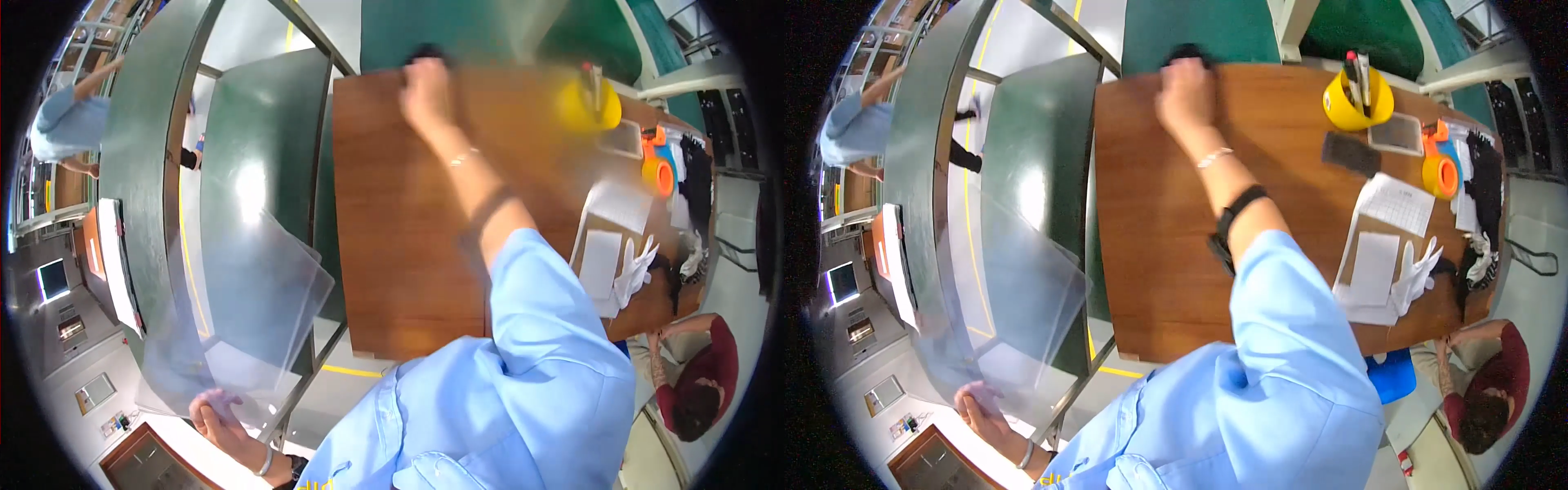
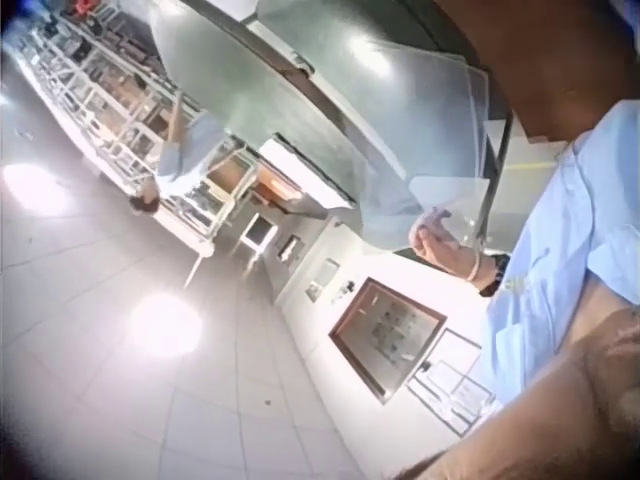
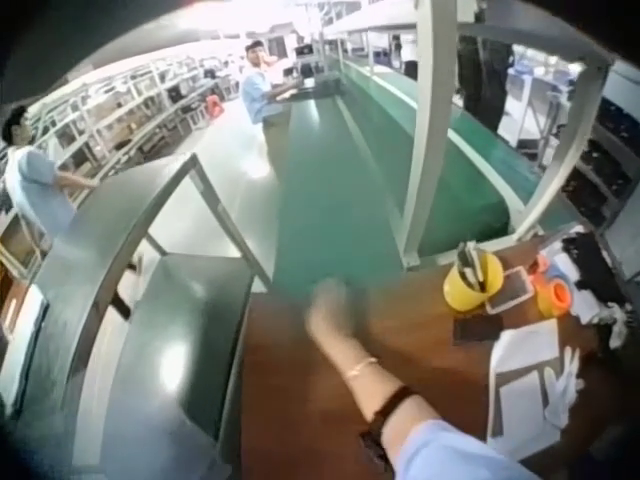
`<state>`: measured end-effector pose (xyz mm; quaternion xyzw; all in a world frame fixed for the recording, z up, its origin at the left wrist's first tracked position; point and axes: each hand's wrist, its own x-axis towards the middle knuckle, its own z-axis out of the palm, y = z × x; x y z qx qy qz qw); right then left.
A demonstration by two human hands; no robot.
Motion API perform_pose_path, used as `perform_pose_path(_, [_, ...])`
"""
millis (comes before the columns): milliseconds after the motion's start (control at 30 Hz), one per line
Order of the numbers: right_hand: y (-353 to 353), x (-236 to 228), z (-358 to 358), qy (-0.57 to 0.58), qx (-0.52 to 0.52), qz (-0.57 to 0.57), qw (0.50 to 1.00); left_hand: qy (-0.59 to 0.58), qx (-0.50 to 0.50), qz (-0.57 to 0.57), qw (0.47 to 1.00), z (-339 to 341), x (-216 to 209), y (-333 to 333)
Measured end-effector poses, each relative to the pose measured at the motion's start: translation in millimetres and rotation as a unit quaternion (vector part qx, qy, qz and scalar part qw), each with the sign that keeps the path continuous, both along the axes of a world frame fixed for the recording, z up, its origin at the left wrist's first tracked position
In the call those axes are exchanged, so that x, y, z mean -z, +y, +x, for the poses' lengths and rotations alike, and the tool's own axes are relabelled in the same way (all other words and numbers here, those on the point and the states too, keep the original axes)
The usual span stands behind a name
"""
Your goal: Organizing various electronics components into crates, wiping down workstation surfaces, and moving storage bins on a factory floor.
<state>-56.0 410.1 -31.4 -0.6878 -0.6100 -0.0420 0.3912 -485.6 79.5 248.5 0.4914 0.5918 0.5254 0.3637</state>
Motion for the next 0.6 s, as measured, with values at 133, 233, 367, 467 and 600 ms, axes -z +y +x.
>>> perform_pose_path(133, [-74.5, -8.6, -141.6, -0.029, -0.346, -0.08, 0.935, -0.028, -0.049, 0.045, 0.997, -15.9, 0.4, -7.7])
perform_pose_path(233, [-193.4, -20.6, -190.2, 0.048, -0.573, -0.234, 0.784, -0.043, -0.043, 0.058, 0.996, -19.2, -1.6, -13.2])
perform_pose_path(367, [-295.3, -10.2, -163.1, 0.256, -0.674, -0.091, 0.687, -0.054, -0.015, 0.049, 0.997, -31.2, -0.2, -14.7])
perform_pose_path(467, [-239.3, -49.8, -66.2, 0.236, -0.467, -0.101, 0.846, -0.055, 0.002, 0.033, 0.998, -40.7, 1.7, -22.3])
perform_pose_path(600, [-154.6, -28.2, 78.5, -0.079, -0.019, 0.079, 0.994, -0.058, 0.056, 0.033, 0.996, -45.0, 9.8, -19.1])
